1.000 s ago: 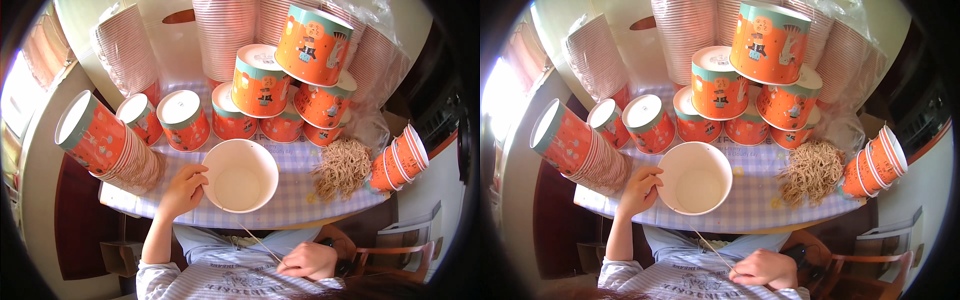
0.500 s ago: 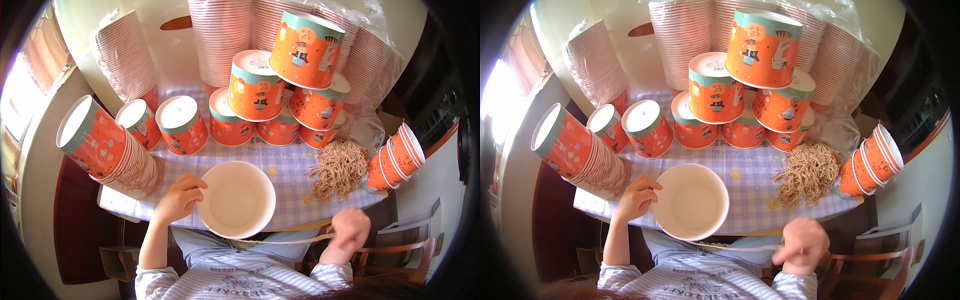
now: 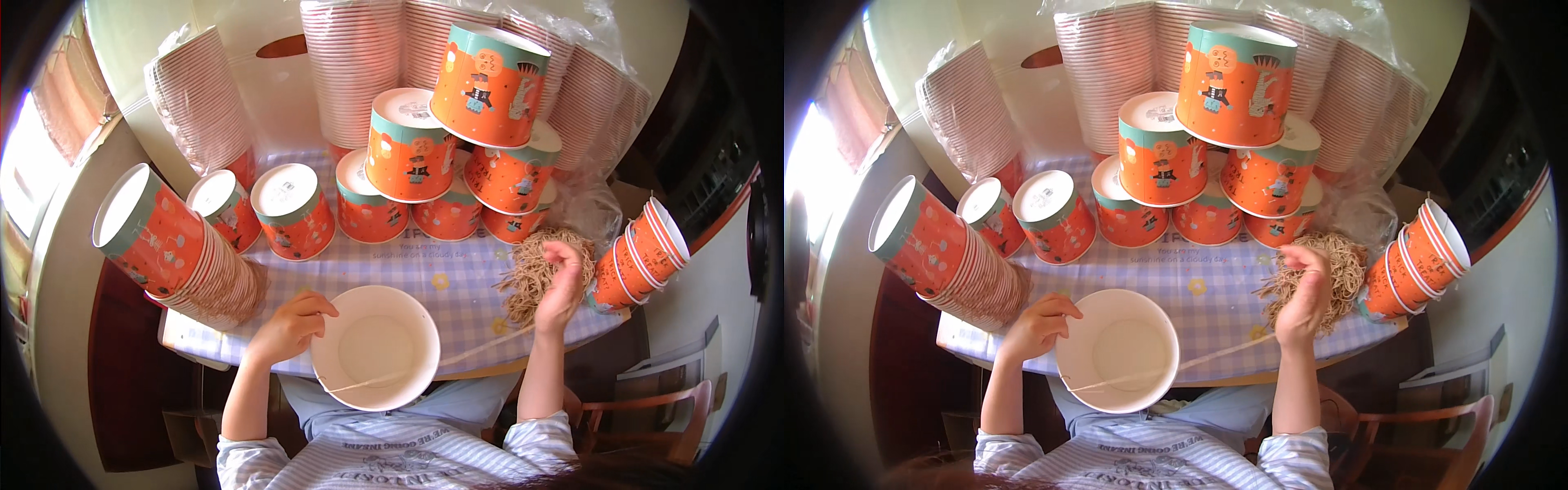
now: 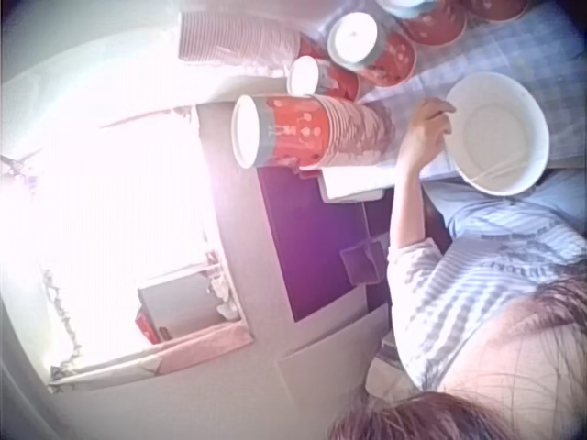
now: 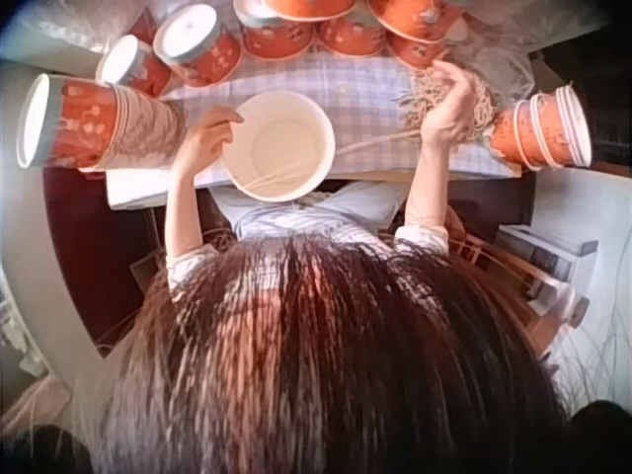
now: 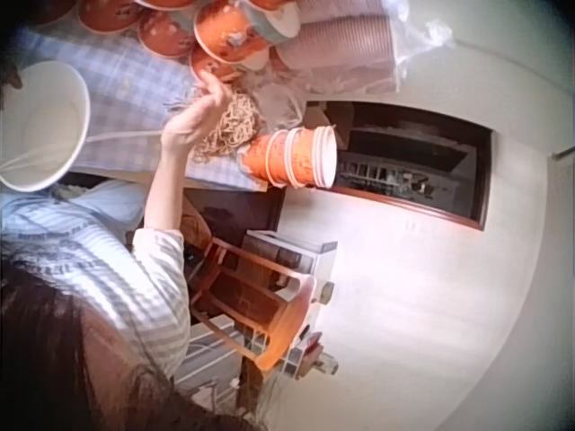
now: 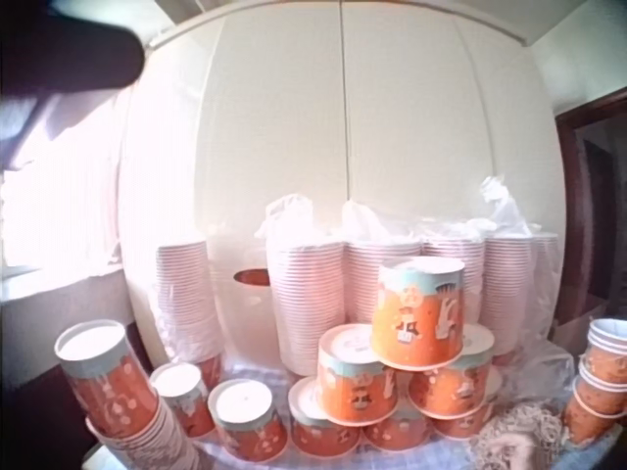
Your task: Attaching elastic strings to small themed paper buckets.
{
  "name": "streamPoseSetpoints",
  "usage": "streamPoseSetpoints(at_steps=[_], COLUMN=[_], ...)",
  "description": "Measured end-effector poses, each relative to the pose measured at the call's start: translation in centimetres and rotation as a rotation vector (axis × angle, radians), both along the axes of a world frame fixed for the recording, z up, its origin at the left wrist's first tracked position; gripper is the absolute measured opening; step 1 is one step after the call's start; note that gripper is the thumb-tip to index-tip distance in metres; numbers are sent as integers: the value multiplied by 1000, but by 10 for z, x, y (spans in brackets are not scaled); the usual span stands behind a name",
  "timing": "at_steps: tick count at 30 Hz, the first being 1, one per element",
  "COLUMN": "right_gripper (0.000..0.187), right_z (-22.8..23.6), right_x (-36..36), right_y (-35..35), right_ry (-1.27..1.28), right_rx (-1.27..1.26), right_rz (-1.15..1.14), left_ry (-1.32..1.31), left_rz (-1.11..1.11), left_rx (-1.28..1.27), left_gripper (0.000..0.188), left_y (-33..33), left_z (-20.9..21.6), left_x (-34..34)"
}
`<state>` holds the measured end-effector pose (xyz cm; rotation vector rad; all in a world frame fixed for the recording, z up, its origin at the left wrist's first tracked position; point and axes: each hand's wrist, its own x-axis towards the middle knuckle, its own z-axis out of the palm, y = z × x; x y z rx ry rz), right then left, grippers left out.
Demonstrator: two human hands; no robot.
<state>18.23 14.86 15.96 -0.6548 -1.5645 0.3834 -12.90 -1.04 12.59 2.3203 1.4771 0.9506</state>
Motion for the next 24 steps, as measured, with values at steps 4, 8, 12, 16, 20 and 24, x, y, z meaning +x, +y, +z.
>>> streamPoseSetpoints(at_steps=[4,8,12,16,20,24], right_gripper=[56,64,60,58,55,54], right_z=[-21,-55,-67,-82,-94,-96], right_x=[-9,-25,-48,-62,-68,-72], right_y=[-9,-15,-21,-26,-31,-34], right_ry=[-184,273,672,772,788,915], right_rx=[-191,-733,-904,-950,-971,-910], right_rz=[107,505,763,814,914,985], left_ry=[6,114,167,170,220,194], left_rz=[-44,-81,37,21,-4,-76], left_rx=[-82,-49,78,22,8,6], left_gripper=[18,19,19,12,13,16], left_y=[4,16,31,46,61,71], left_z=[-2,16,30,28,27,28], left_x=[-9,-6,22,54,73,88])
